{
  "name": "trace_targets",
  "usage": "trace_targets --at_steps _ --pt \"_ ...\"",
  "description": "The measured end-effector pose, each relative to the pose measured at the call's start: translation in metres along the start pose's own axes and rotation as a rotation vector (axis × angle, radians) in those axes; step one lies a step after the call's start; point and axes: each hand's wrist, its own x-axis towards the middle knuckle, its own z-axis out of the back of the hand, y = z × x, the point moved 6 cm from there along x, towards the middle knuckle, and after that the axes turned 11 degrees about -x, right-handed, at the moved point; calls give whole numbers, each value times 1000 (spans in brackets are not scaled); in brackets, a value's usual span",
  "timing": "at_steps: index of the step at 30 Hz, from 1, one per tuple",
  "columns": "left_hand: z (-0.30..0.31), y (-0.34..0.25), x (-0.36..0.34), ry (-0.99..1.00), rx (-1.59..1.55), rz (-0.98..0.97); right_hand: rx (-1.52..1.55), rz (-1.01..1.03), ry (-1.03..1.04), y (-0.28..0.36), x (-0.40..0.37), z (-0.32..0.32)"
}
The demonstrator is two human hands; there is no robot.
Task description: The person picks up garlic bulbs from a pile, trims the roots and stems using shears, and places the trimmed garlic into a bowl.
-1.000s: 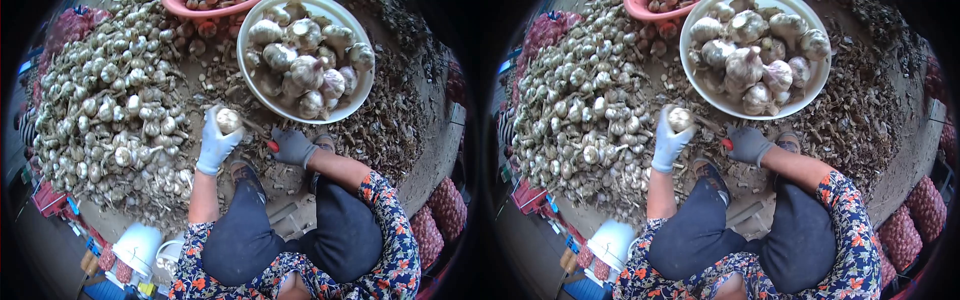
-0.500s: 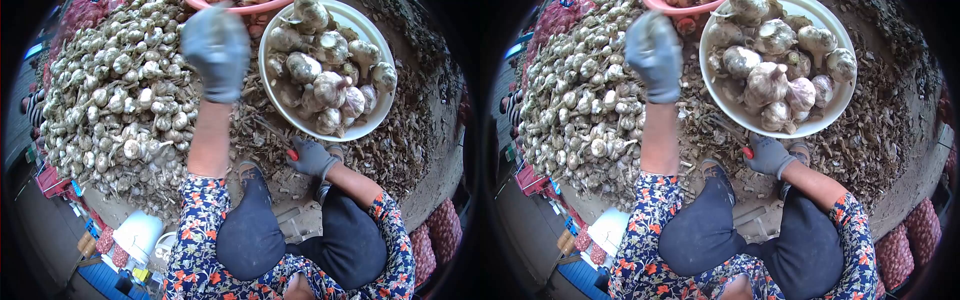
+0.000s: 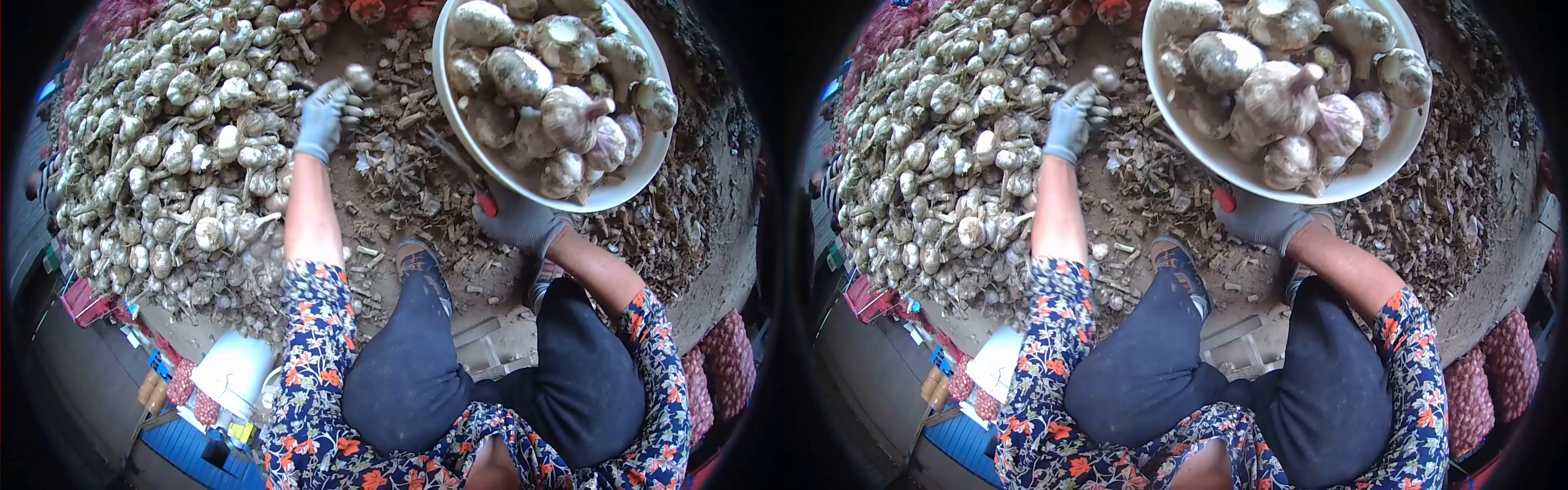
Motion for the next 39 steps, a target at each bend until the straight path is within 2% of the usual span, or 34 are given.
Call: trace_targets --at_steps 1,2,4,5,6,8,10,12,14,16,18,20,22,24,28,32,36,38,39 --pt "1 15 -12 29 -110 -8 0 -1 17 3 5 4" --pt "2 30 -23 57 -220 -12 3 -13 -108 2 11 -5" --pt "-2 45 -46 166 -486 -58 20 89 -374 9 14 -1" --pt "-4 51 -59 120 -582 -89 -22 49 -315 11 17 -7" --pt "-12 48 -75 72 -676 -124 4 -31 -128 11 22 -15" --pt "-26 40 -93 168 -719 -96 -68 15 -124 18 22 -13" --pt "-36 29 -109 266 -601 -106 -107 41 -174 23 15 -2" --pt "-49 -2 -126 241 -216 -205 -148 63 -225 24 9 4" --pt "-57 -22 -138 188 27 -187 -289 179 -405 29 2 12" --pt "-65 -36 -149 238 326 -234 -349 184 -404 33 -3 15" --pt "-69 -36 -152 240 346 -251 -383 176 -437 36 -8 19" --pt "-70 -37 -151 223 529 -344 -357 176 -403 38 -9 20" --pt "-70 -34 -156 205 451 -305 -366 179 -424 40 -13 21" --pt "-81 -49 -164 198 805 -519 -356 167 -420 39 -14 23" --pt "-80 -44 -158 254 742 -394 -307 163 -240 33 -10 13" --pt "-71 -23 -145 219 666 -298 -295 157 -108 29 1 -3" --pt "-59 0 -141 168 575 -281 -263 128 10 24 2 -19" --pt "-57 -4 -147 167 670 -324 -215 154 25 20 1 -29" --pt "-61 -8 -157 193 535 -152 -166 164 15 17 -1 -33"
